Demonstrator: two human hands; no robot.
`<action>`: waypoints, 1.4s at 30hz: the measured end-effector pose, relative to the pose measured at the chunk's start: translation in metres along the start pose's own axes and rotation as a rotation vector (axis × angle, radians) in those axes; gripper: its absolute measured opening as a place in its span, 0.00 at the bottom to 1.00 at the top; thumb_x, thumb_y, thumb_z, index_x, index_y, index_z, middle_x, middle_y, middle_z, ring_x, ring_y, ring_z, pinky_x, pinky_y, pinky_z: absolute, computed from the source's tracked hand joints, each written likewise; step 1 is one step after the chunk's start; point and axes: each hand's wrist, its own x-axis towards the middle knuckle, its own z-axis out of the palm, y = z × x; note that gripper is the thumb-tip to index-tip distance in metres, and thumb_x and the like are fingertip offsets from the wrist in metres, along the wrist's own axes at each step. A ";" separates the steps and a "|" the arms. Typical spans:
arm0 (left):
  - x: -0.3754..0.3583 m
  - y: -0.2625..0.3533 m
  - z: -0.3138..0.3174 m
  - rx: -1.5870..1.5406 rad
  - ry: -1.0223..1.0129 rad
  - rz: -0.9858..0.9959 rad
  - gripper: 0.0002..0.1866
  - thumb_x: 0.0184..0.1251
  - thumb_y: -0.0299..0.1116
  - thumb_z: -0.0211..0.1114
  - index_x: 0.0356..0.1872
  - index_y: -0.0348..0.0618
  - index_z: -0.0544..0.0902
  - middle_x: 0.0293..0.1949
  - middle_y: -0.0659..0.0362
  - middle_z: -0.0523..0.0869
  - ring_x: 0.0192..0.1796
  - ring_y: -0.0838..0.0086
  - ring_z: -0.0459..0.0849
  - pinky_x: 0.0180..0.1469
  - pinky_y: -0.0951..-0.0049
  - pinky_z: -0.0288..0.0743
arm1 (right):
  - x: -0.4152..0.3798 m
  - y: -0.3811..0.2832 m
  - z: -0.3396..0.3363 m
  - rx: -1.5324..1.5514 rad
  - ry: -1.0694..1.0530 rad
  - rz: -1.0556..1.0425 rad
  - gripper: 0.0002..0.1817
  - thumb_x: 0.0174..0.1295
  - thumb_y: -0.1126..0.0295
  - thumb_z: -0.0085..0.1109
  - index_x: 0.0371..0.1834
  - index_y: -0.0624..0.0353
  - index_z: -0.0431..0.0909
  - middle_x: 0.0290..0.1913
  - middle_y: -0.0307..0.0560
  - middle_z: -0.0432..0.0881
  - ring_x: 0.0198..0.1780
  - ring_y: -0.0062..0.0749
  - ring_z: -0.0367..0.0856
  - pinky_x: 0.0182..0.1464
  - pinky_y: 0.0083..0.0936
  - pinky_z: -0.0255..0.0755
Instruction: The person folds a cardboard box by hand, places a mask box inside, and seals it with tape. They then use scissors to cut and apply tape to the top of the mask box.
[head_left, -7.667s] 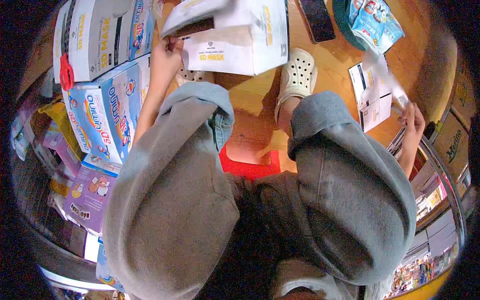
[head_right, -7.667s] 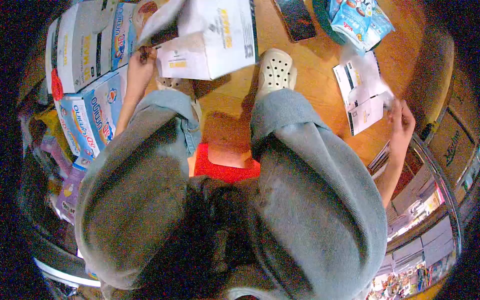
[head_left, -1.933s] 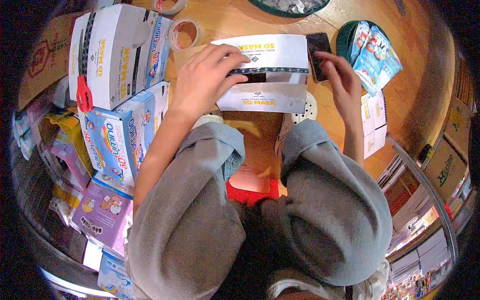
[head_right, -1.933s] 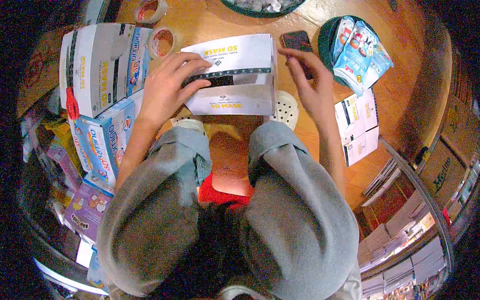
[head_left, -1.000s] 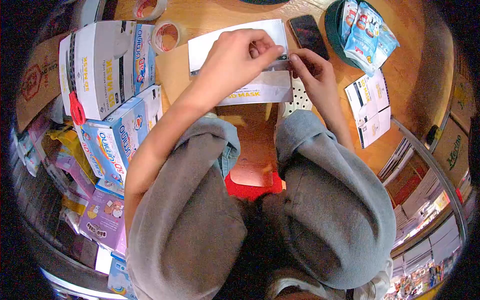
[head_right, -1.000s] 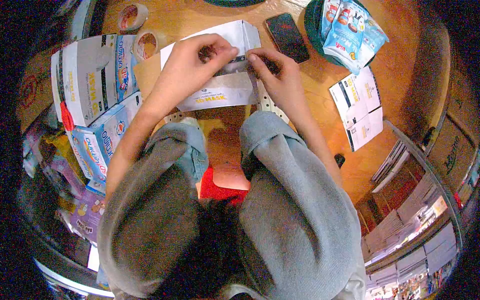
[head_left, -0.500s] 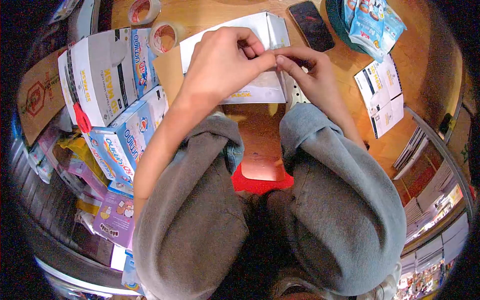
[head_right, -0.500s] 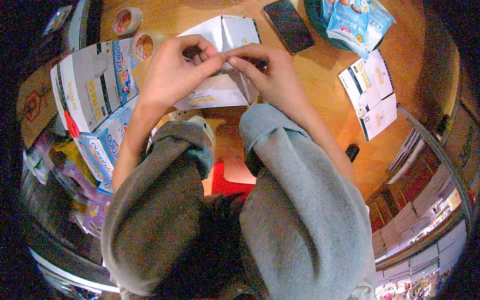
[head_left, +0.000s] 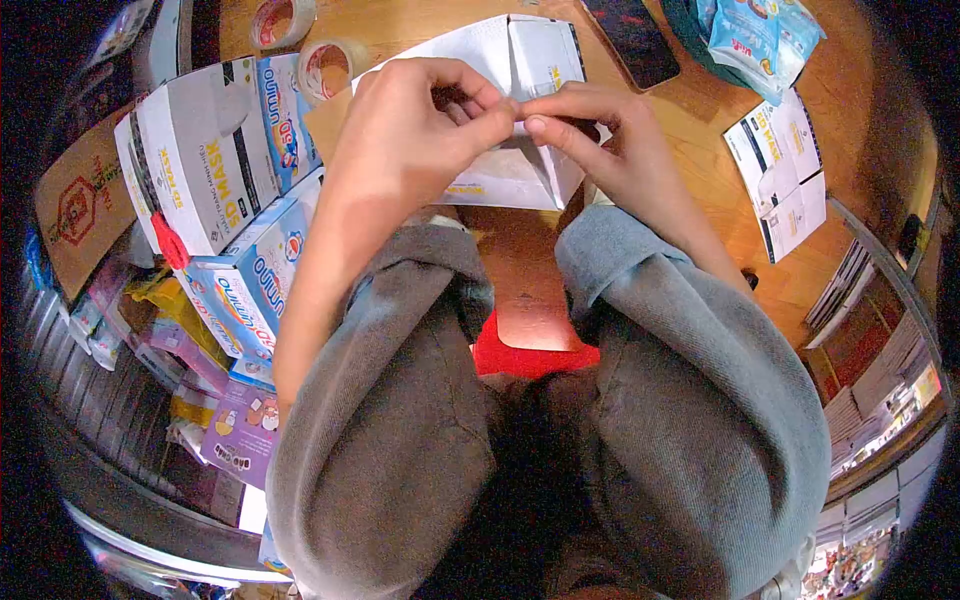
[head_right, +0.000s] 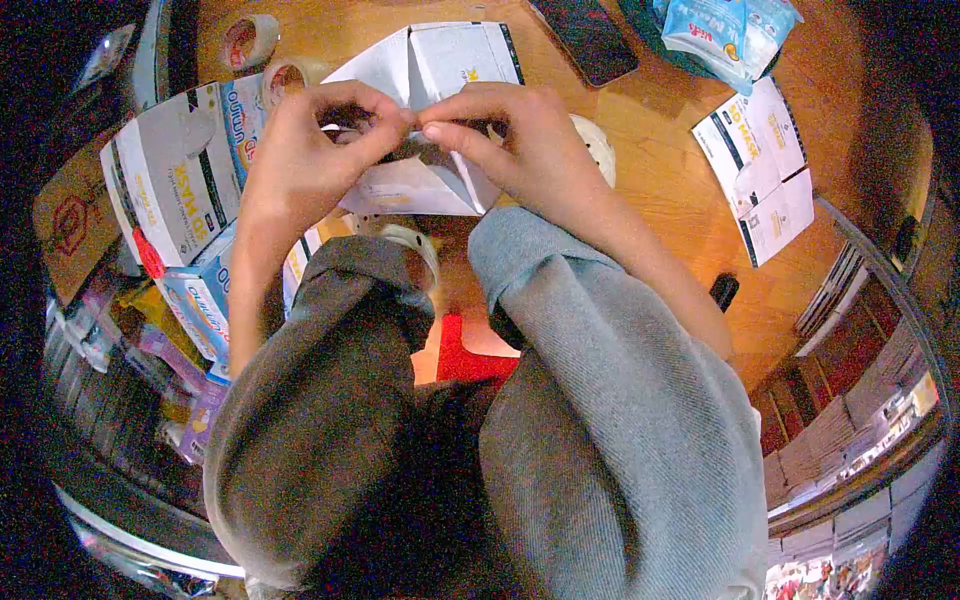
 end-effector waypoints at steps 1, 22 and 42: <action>-0.001 0.000 -0.001 -0.011 -0.003 -0.016 0.11 0.55 0.35 0.68 0.31 0.35 0.84 0.27 0.61 0.84 0.30 0.82 0.79 0.36 0.81 0.74 | 0.000 -0.001 0.001 -0.001 -0.003 -0.003 0.11 0.58 0.64 0.61 0.37 0.60 0.84 0.32 0.48 0.84 0.33 0.29 0.82 0.36 0.24 0.73; -0.009 -0.021 0.002 -0.152 -0.074 0.037 0.09 0.61 0.31 0.65 0.35 0.34 0.83 0.29 0.62 0.84 0.33 0.81 0.79 0.39 0.79 0.73 | 0.001 -0.011 0.009 -0.099 -0.024 0.028 0.12 0.53 0.61 0.66 0.31 0.58 0.82 0.18 0.39 0.71 0.19 0.23 0.69 0.23 0.22 0.63; -0.010 -0.017 0.009 -0.065 -0.006 0.017 0.10 0.61 0.34 0.65 0.33 0.35 0.84 0.25 0.62 0.83 0.29 0.82 0.77 0.33 0.80 0.71 | 0.001 0.000 0.013 -0.065 0.005 -0.034 0.10 0.51 0.64 0.64 0.30 0.59 0.81 0.17 0.37 0.66 0.20 0.22 0.66 0.22 0.22 0.59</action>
